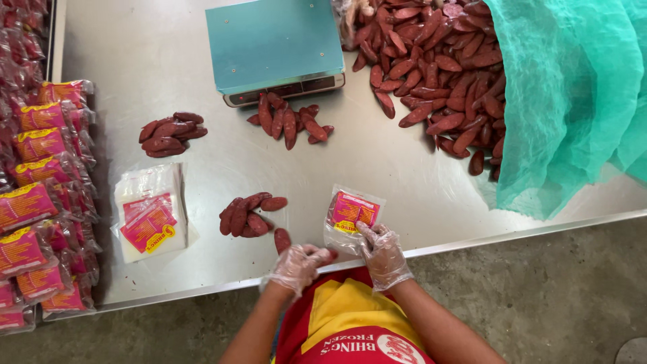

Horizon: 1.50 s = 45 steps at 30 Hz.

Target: The person places red sausages from a large pile into clear plastic bags on a stainless steel table. They weigh the filled bags on a digital scale, then seal them and stack them with other finished packages.

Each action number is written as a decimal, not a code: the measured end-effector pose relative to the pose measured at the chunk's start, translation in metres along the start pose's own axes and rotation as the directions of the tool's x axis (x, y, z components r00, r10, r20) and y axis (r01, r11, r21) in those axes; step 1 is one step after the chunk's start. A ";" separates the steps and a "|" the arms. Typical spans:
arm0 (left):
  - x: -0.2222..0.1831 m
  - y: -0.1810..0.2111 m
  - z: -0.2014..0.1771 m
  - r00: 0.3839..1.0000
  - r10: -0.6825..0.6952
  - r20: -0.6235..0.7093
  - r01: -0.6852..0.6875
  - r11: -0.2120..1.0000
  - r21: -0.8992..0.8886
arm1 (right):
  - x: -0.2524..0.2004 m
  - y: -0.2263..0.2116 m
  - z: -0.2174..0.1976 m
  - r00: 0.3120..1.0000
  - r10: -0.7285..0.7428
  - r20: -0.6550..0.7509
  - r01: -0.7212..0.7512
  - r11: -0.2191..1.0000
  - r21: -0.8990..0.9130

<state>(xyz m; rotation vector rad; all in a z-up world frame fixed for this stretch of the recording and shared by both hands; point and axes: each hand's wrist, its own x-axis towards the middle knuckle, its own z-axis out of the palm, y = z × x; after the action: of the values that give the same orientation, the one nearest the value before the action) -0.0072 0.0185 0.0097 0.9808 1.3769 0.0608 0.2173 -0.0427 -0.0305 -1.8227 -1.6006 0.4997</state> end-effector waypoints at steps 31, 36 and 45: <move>0.081 0.006 0.112 0.986 0.086 -0.141 -0.120 0.958 -0.260 | -0.002 -0.028 -0.029 0.982 -0.147 0.121 0.134 0.985 0.111; 0.089 0.022 0.115 0.997 0.057 -0.047 -0.067 0.966 -0.250 | -0.001 -0.021 -0.031 0.983 -0.180 0.045 0.165 0.957 0.239; 0.092 -0.021 0.111 0.994 0.082 0.068 -0.082 0.997 0.001 | -0.013 -0.019 -0.037 0.990 0.033 0.136 -0.068 0.965 0.255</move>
<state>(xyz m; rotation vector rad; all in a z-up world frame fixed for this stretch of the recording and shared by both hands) 0.0988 -0.0030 -0.0885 1.0339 1.2746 0.0853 0.2257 -0.0624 0.0067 -1.6648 -1.4962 0.8268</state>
